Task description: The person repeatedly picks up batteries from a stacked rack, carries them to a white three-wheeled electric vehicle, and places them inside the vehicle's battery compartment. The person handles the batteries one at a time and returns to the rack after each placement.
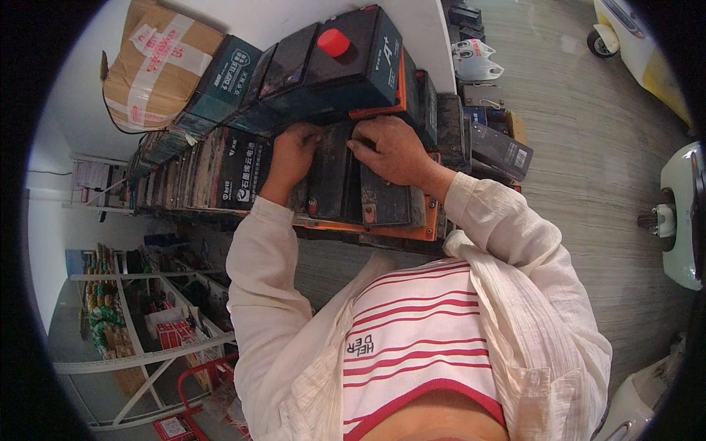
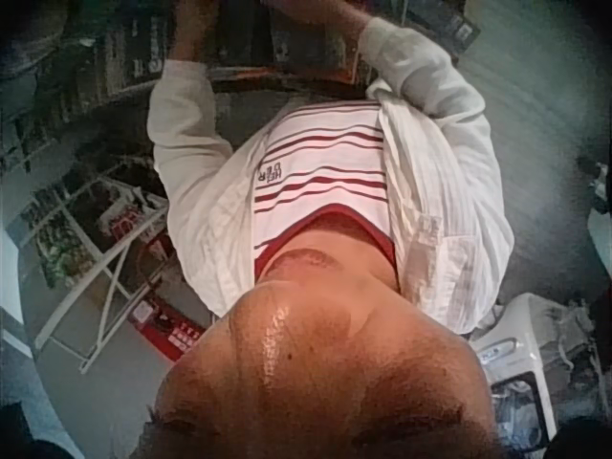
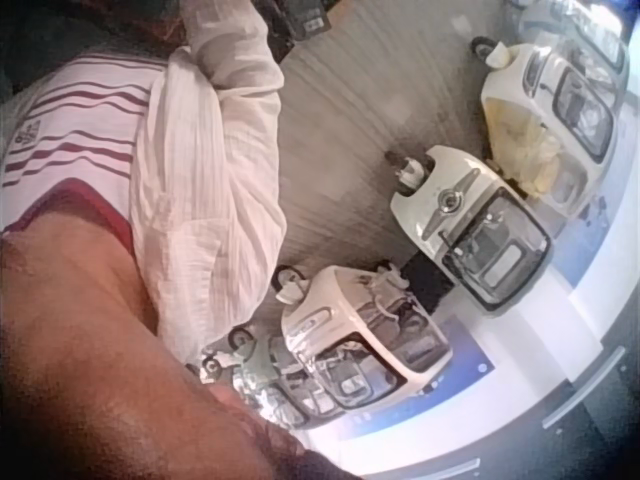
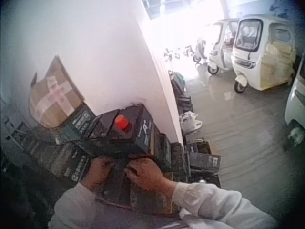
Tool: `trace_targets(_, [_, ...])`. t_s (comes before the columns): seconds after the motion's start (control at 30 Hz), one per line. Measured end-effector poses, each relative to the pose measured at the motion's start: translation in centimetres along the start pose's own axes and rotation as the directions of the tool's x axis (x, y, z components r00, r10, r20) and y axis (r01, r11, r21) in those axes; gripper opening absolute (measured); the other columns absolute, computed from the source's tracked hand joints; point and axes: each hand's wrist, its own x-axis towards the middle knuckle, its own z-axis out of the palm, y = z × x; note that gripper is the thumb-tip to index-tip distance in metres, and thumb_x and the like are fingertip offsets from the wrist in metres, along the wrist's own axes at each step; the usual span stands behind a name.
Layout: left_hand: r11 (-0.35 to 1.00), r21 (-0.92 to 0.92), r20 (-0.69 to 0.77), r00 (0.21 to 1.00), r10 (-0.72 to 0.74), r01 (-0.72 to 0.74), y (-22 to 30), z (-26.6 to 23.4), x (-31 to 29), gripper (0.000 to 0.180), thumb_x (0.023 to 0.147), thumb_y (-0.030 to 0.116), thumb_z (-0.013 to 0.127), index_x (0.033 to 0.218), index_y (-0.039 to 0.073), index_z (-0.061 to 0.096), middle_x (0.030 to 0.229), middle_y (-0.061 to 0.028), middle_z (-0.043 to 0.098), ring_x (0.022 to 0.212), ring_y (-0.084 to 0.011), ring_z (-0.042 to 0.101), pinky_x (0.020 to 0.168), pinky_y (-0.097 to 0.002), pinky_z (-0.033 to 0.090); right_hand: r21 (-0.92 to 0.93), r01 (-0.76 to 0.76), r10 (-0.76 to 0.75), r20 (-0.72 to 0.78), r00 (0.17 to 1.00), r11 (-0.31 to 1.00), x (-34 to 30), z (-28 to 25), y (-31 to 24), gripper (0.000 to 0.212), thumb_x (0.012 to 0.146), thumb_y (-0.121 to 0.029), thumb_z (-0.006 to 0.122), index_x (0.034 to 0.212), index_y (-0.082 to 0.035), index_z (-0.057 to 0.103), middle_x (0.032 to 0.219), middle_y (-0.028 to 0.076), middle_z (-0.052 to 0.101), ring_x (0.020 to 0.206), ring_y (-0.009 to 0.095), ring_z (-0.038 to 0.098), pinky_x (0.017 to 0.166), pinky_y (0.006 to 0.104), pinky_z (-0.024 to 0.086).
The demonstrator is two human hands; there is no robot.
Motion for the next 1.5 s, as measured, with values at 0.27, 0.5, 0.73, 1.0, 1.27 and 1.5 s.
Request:
trace_targets(0.27, [1.000, -0.005, -0.009, 1.000, -0.021, 0.021, 0.5, 0.1, -0.1, 0.019, 0.084, 0.008, 0.068, 0.101, 0.001, 0.073, 0.098, -0.0177, 0.071, 0.092, -0.0299, 0.069, 0.080, -0.0355, 0.052, 0.002, -0.026, 0.026, 0.035, 0.999, 1.000, -0.1, 0.0, 0.1, 0.021, 0.089, -0.026, 0.063, 0.086, -0.005, 0.064, 0.081, 0.014, 0.064, 0.083, 0.034, 0.061, 0.078, 0.0440, 0.045])
trace_targets(0.5, [0.992, -0.094, -0.013, 0.996, -0.090, 0.088, 0.1, 0.5, -0.3, 0.019, 0.085, 0.008, 0.068, 0.102, 0.000, 0.073, 0.098, -0.0171, 0.071, 0.092, -0.0284, 0.069, 0.080, -0.0352, 0.052, 0.007, -0.074, 0.073, 0.108, 0.991, 0.997, 0.0, -0.2, -0.1, 0.021, 0.089, -0.026, 0.063, 0.086, -0.005, 0.064, 0.080, 0.014, 0.064, 0.082, 0.035, 0.061, 0.077, 0.0450, 0.045])
trace_targets(0.73, [0.992, -0.119, -0.088, 0.995, -0.052, 0.042, 0.0, 0.5, -0.7, 0.020, 0.083, 0.008, 0.068, 0.100, 0.002, 0.074, 0.100, -0.0172, 0.071, 0.093, -0.0307, 0.069, 0.080, -0.0360, 0.053, -0.056, 0.011, -0.008, 0.053, 0.999, 0.998, 0.2, 0.1, -0.1, 0.021, 0.088, -0.024, 0.063, 0.088, -0.004, 0.064, 0.083, 0.017, 0.065, 0.085, 0.036, 0.062, 0.076, 0.0457, 0.046])
trace_targets(1.0, [0.972, -0.213, -0.176, 0.974, -0.142, 0.103, -0.5, 0.6, -3.0, 0.030, 0.090, 0.009, 0.063, 0.119, 0.003, 0.067, 0.110, -0.0159, 0.069, 0.101, -0.0271, 0.068, 0.085, -0.0356, 0.052, -0.053, -0.049, 0.061, 0.263, 0.963, 0.997, 3.1, -0.4, -1.3, 0.019, 0.090, -0.015, 0.058, 0.102, 0.000, 0.061, 0.092, 0.023, 0.066, 0.088, 0.042, 0.065, 0.075, 0.0502, 0.051])
trace_targets(1.27, [0.790, -0.611, -0.625, 0.579, -0.523, 0.053, 3.8, 2.2, -10.2, 0.014, 0.090, 0.007, 0.062, 0.101, -0.001, 0.067, 0.100, -0.0132, 0.069, 0.089, -0.0223, 0.066, 0.081, -0.0336, 0.051, -0.444, 0.287, 0.018, 0.566, 0.824, 0.849, 8.8, 3.3, -1.8, 0.018, 0.088, -0.006, 0.053, 0.104, 0.000, 0.057, 0.097, 0.024, 0.065, 0.095, 0.043, 0.064, 0.081, 0.0508, 0.052])
trace_targets(1.5, [0.900, -0.436, -0.710, 0.622, -0.330, -0.021, 5.5, 5.3, -14.6, 0.011, 0.085, 0.000, 0.062, 0.094, 0.001, 0.067, 0.095, -0.0126, 0.067, 0.089, -0.0295, 0.063, 0.089, -0.0409, 0.048, -0.361, 0.367, -0.068, 0.627, 0.776, 0.857, 10.0, 4.2, 1.0, 0.015, 0.085, -0.007, 0.058, 0.097, -0.001, 0.064, 0.100, 0.019, 0.065, 0.095, 0.040, 0.062, 0.085, 0.0450, 0.050])
